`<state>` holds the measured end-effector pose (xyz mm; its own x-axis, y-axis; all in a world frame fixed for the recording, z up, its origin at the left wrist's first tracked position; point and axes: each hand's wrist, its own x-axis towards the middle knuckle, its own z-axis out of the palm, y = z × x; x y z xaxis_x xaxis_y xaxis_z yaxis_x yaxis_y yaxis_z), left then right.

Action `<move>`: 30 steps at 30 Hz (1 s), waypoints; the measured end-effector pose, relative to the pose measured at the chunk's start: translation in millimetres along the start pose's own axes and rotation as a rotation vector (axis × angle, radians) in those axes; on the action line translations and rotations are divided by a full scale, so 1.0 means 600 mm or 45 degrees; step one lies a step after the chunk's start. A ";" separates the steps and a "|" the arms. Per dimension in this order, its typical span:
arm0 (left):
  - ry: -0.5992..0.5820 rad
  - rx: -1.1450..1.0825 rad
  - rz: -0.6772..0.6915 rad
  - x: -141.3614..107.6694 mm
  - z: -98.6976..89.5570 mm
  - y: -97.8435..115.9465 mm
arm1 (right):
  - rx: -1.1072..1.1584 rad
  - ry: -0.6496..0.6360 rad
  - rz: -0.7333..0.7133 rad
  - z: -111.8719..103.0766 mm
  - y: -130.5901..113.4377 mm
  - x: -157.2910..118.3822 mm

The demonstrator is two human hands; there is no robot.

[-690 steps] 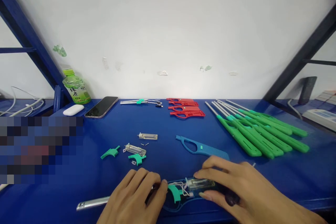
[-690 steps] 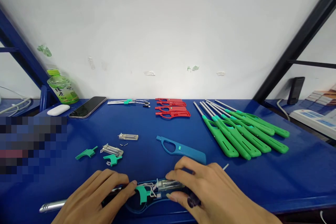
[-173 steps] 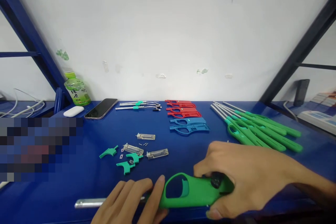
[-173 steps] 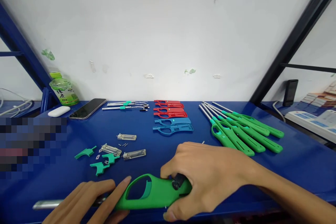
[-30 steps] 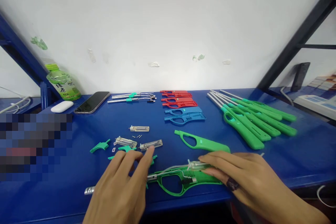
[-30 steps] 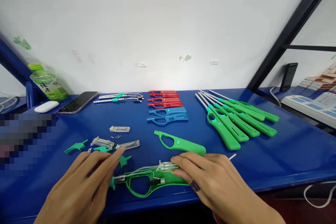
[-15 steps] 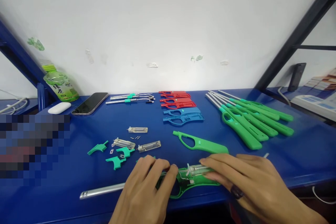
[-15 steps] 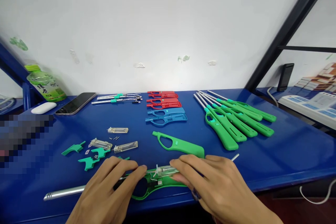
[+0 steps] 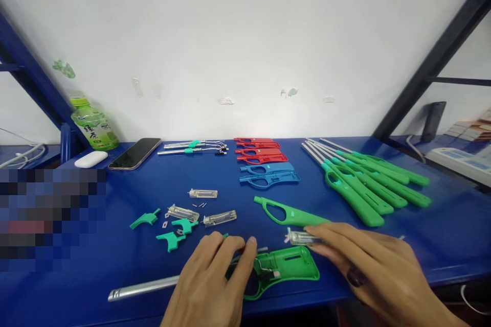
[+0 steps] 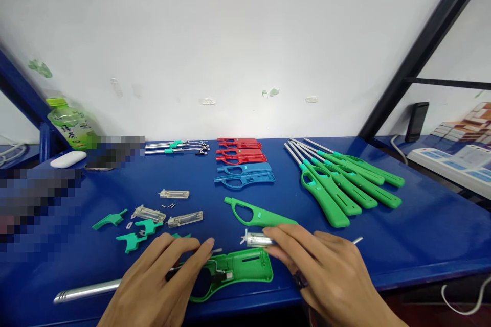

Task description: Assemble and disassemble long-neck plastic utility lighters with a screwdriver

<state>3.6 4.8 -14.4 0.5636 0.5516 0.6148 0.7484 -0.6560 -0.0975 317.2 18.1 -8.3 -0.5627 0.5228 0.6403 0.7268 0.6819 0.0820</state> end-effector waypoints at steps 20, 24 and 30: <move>0.110 -0.338 -0.015 0.004 -0.046 -0.017 | 0.210 0.045 -0.226 -0.015 -0.057 0.097; 0.084 -0.388 -0.048 0.009 -0.052 -0.028 | 0.219 0.115 -0.206 -0.010 -0.067 0.117; 0.036 -0.484 -0.110 0.016 -0.058 -0.041 | 0.231 0.033 -0.246 -0.004 -0.068 0.140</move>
<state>-21.6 7.8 21.1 0.4904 0.6021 0.6301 0.6067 -0.7549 0.2492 241.3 32.9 44.2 -0.6725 0.3621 0.6454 0.5227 0.8498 0.0679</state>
